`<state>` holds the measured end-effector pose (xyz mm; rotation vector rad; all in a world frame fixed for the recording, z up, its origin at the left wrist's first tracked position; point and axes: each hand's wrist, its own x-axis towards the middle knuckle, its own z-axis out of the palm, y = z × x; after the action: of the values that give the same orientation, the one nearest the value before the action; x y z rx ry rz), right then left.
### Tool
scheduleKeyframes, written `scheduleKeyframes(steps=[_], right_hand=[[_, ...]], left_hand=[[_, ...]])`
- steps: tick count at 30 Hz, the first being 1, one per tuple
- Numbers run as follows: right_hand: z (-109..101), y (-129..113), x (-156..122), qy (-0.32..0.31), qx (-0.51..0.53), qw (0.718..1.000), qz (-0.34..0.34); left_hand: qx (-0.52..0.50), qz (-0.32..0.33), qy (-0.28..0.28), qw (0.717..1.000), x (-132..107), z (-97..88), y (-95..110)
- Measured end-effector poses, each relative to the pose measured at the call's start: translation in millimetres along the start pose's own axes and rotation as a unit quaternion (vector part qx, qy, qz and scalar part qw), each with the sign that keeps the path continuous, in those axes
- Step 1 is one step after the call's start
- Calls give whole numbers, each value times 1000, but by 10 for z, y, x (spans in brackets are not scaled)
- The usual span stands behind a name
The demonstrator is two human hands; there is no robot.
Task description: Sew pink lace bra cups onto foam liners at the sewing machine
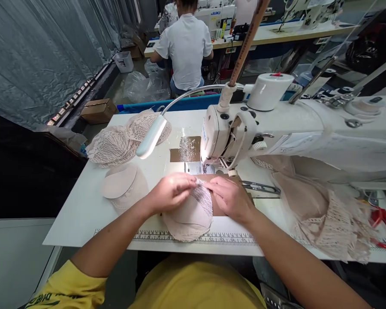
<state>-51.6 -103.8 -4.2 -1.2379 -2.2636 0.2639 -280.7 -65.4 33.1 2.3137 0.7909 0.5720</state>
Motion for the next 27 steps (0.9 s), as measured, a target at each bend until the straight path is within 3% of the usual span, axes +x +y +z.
scheduleKeyframes(steps=[3, 7, 10, 13, 16, 22, 27], right_hand=[[13, -6, -5, -18, -35, 998, -39], [7, 13, -25, -26, -95, 994, -35], [3, 49, -38, -21, -80, 996, -23], [15, 86, -41, -17, -49, 999, 12], [24, 91, -29, -6, -63, 997, 42], [-2, 29, 4, -68, -169, 982, 49], [3, 27, -14, -48, -190, 980, 40]], left_hand=[[78, -82, 65, 991, 54, 8, -31], [194, -105, 30, 975, 61, 92, 131], [238, -90, -38, 966, 31, 207, 247], [249, -50, -71, 965, 44, 284, 240], [239, -23, -74, 968, 109, 278, 179], [245, -33, -64, 967, 240, 241, 93], [264, -21, -62, 962, 268, 316, 19]])
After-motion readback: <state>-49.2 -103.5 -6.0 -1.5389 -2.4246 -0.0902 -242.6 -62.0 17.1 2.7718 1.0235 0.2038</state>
